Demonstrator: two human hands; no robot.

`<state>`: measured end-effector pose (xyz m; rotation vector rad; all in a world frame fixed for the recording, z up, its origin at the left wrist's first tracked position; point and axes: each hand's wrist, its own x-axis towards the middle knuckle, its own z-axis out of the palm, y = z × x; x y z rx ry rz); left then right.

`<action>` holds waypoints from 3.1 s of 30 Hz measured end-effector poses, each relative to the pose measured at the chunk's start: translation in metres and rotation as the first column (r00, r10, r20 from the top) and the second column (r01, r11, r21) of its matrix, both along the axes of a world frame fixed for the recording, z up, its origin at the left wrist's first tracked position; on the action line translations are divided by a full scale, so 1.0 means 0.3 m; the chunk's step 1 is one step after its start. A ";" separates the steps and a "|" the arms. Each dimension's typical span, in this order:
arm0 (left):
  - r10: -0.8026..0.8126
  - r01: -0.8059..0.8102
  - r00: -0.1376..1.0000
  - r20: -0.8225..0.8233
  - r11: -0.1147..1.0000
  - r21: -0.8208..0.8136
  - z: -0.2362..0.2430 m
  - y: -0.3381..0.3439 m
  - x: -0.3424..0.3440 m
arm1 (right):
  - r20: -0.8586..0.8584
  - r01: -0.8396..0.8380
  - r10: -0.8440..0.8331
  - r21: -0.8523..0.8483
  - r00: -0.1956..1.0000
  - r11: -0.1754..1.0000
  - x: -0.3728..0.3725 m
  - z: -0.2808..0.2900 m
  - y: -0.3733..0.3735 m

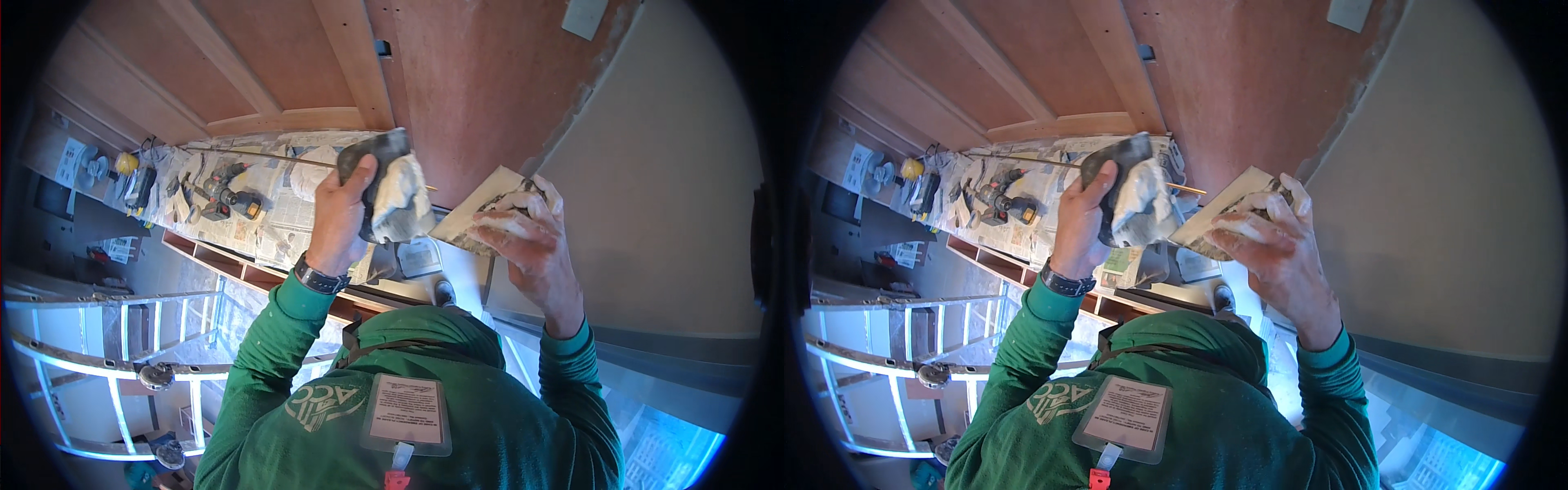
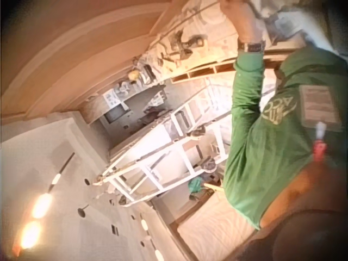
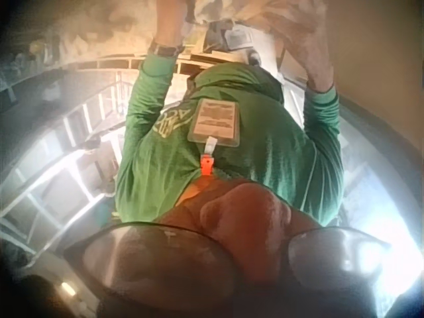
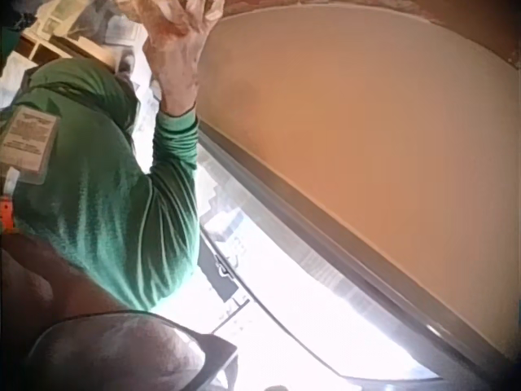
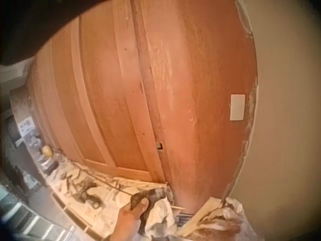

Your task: The person uses a putty knife to scoop joint compound from a hawk and applies it to the wall near a light switch. They repeatedly smooth the compound over the surface and around the switch plate using the putty knife.

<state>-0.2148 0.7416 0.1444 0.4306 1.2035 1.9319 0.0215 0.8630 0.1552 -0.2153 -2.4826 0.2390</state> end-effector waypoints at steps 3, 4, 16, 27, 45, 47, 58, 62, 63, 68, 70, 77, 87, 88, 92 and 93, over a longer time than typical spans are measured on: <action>0.117 -0.116 0.993 -0.031 0.993 0.023 -0.051 -0.003 -0.039 | -0.024 -0.033 0.028 -0.228 0.999 0.973 0.005 -0.064 0.072; 0.138 -0.139 0.989 -0.044 0.990 -0.004 -0.060 -0.012 -0.054 | -0.048 -0.029 0.006 -0.488 0.999 0.872 0.010 -0.094 0.093; 0.268 -0.259 0.945 0.186 0.963 -0.070 -0.267 -0.287 -0.120 | -0.273 -0.673 -0.756 -0.684 0.594 -0.281 -0.071 -0.716 0.456; 0.509 -0.494 0.842 0.178 0.861 -0.123 -0.283 -0.425 -0.065 | -0.122 -0.819 -0.967 -0.561 0.225 -0.119 -0.178 -0.992 1.011; 0.498 -0.482 0.860 0.108 0.864 -0.147 -0.280 -0.401 -0.090 | -0.218 -0.681 -0.971 -0.727 0.102 0.092 -0.262 -0.672 1.137; 0.484 -0.470 0.869 0.104 0.873 -0.130 -0.277 -0.394 -0.090 | -0.256 -0.638 -0.960 -0.760 0.112 0.128 -0.266 -0.574 1.143; 0.439 -0.428 0.894 0.087 0.896 -0.120 -0.295 -0.435 -0.126 | -0.625 -0.537 -0.771 -0.695 0.123 0.478 -0.229 -0.108 1.151; 0.458 -0.449 0.885 0.084 0.887 -0.107 -0.290 -0.425 -0.111 | -0.670 -0.345 -0.734 -0.718 0.109 0.605 -0.270 -0.281 1.051; 0.477 -0.466 0.874 0.088 0.877 -0.120 -0.295 -0.429 -0.112 | -0.606 -0.395 -0.786 -0.756 0.121 0.522 -0.284 -0.351 1.003; 0.519 -0.513 0.842 0.144 0.854 -0.084 -0.307 -0.447 -0.102 | -0.260 -0.619 -0.937 -0.783 0.236 0.061 -0.289 -0.786 0.844; 0.480 -0.471 0.871 0.102 0.876 -0.098 -0.308 -0.457 -0.110 | -0.154 -0.651 -0.963 -0.759 0.220 -0.027 -0.275 -0.933 0.853; 0.500 -0.489 0.865 0.051 0.861 -0.139 -0.317 -0.491 -0.107 | -0.126 -0.667 -0.973 -0.744 0.196 -0.038 -0.218 -1.045 0.936; 0.506 -0.500 0.849 0.153 0.862 -0.079 -0.285 -0.438 -0.085 | -0.133 -0.684 -0.982 -0.730 0.137 0.003 -0.236 -0.975 1.159; 0.510 -0.504 0.844 0.167 0.860 -0.079 -0.295 -0.457 -0.096 | -0.121 -0.679 -0.981 -0.734 0.149 -0.013 -0.235 -0.923 1.152; 0.496 -0.487 0.857 0.140 0.869 -0.092 -0.299 -0.445 -0.096 | -0.233 -0.680 -0.967 -0.725 0.098 0.106 -0.238 -0.726 1.157; 0.471 -0.465 0.868 0.158 0.882 -0.075 -0.308 -0.457 -0.105 | -0.250 -0.675 -0.962 -0.728 0.105 0.116 -0.238 -0.644 1.146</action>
